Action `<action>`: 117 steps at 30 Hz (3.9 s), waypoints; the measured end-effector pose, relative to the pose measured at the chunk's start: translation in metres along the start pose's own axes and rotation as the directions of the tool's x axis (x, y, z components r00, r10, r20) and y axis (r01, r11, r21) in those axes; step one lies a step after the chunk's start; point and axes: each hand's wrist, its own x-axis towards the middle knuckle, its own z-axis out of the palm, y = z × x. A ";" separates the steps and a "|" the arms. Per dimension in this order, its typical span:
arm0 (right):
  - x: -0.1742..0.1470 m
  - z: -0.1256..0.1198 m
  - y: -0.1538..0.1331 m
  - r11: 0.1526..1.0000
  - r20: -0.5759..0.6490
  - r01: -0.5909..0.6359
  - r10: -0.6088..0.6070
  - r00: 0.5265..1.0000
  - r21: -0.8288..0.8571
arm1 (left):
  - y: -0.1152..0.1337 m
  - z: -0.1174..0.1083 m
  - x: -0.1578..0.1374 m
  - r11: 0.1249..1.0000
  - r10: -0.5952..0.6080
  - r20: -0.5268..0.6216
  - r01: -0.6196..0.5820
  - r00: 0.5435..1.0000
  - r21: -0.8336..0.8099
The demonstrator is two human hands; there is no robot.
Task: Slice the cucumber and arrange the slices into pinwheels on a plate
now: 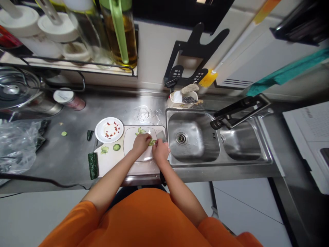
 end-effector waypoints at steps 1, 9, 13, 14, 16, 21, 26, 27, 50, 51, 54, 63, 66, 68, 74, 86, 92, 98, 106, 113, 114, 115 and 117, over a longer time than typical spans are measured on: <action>0.000 0.000 -0.001 1.000 0.001 0.005 -0.005 1.000 -0.008 | 0.001 0.000 0.000 1.000 0.003 0.005 -0.003 1.000 0.006; 0.000 0.000 -0.005 0.999 -0.005 0.018 -0.018 1.000 -0.044 | 0.007 -0.005 -0.001 1.000 -0.003 0.028 0.002 1.000 0.030; 0.000 -0.001 -0.005 0.998 -0.003 0.031 -0.032 0.999 -0.057 | 0.007 -0.005 -0.001 1.000 -0.001 0.014 0.001 1.000 0.022; 0.000 -0.001 -0.005 0.998 -0.002 0.033 -0.033 0.999 -0.061 | 0.007 -0.005 -0.001 1.000 -0.002 0.015 0.002 1.000 0.021; 0.000 -0.001 -0.005 0.997 0.003 0.034 -0.034 0.999 -0.068 | 0.006 -0.004 -0.001 1.000 -0.006 0.021 0.005 1.000 0.021; -0.001 -0.002 -0.003 0.998 0.000 0.030 -0.030 1.000 -0.047 | 0.006 -0.004 -0.001 1.000 -0.015 0.035 0.014 0.999 0.019; -0.003 -0.010 0.004 1.000 -0.027 0.031 -0.031 0.999 -0.006 | 0.005 -0.023 -0.007 0.999 -0.040 -0.063 0.039 0.997 -0.013; -0.004 -0.012 0.006 1.000 -0.028 0.031 -0.031 0.999 -0.003 | 0.003 -0.030 -0.010 0.999 -0.041 -0.100 0.040 0.994 -0.019; -0.054 0.002 -0.005 0.968 0.080 0.248 -0.245 0.966 -0.037 | -0.088 -0.067 -0.102 0.838 -0.509 -0.315 0.545 0.801 0.032; -0.055 0.003 -0.005 0.968 0.082 0.248 -0.245 0.966 -0.038 | -0.088 -0.068 -0.102 0.840 -0.511 -0.312 0.542 0.801 0.017; -0.057 0.004 -0.004 0.965 0.083 0.259 -0.255 0.963 -0.036 | -0.087 -0.069 -0.102 0.840 -0.521 -0.315 0.541 0.793 -0.029; -0.059 0.005 -0.008 0.958 0.106 0.285 -0.280 0.954 -0.029 | -0.081 -0.072 -0.102 0.809 -0.588 -0.305 0.548 0.749 -0.212; -0.056 0.007 -0.011 0.957 0.126 0.291 -0.290 0.949 0.008 | -0.085 -0.074 -0.100 0.774 -0.626 -0.274 0.539 0.730 -0.334; -0.053 0.008 -0.014 0.954 0.134 0.296 -0.301 0.944 0.055 | -0.088 -0.077 -0.099 0.730 -0.649 -0.212 0.519 0.731 -0.445; -0.037 0.016 -0.027 0.851 0.072 0.382 -0.434 0.898 0.361 | -0.068 -0.086 -0.098 0.583 -0.549 0.031 0.410 0.835 -0.701; -0.019 0.012 -0.025 0.765 0.032 0.367 -0.450 0.892 0.529 | -0.030 -0.065 -0.086 0.476 -0.296 0.278 0.393 0.914 -0.786; -0.023 -0.001 -0.016 0.761 -0.035 0.470 -0.510 0.859 0.447 | -0.029 -0.054 -0.081 0.284 -0.401 0.431 0.557 0.808 -0.780; -0.026 -0.006 -0.011 0.743 -0.038 0.503 -0.545 0.838 0.442 | -0.026 -0.048 -0.070 0.198 -0.384 0.541 0.639 0.748 -0.743; -0.028 0.013 -0.004 0.837 0.151 0.133 -0.247 0.957 0.530 | -0.031 -0.041 -0.061 0.556 -0.411 0.317 0.511 0.854 -0.655; -0.028 0.030 -0.007 0.927 0.173 0.057 -0.129 0.977 0.370 | -0.024 -0.040 -0.062 0.907 -0.313 0.142 0.340 0.939 -0.248; -0.028 0.032 -0.008 0.938 0.173 0.061 -0.127 0.977 0.340 | -0.023 -0.040 -0.063 0.923 -0.301 0.138 0.324 0.944 -0.209; -0.028 0.033 -0.010 0.949 0.172 0.066 -0.124 0.977 0.310 | -0.022 -0.040 -0.063 0.934 -0.290 0.137 0.312 0.947 -0.176; -0.028 0.034 -0.011 0.965 0.169 0.077 -0.122 0.978 0.252 | -0.021 -0.041 -0.064 0.950 -0.274 0.138 0.290 0.952 -0.119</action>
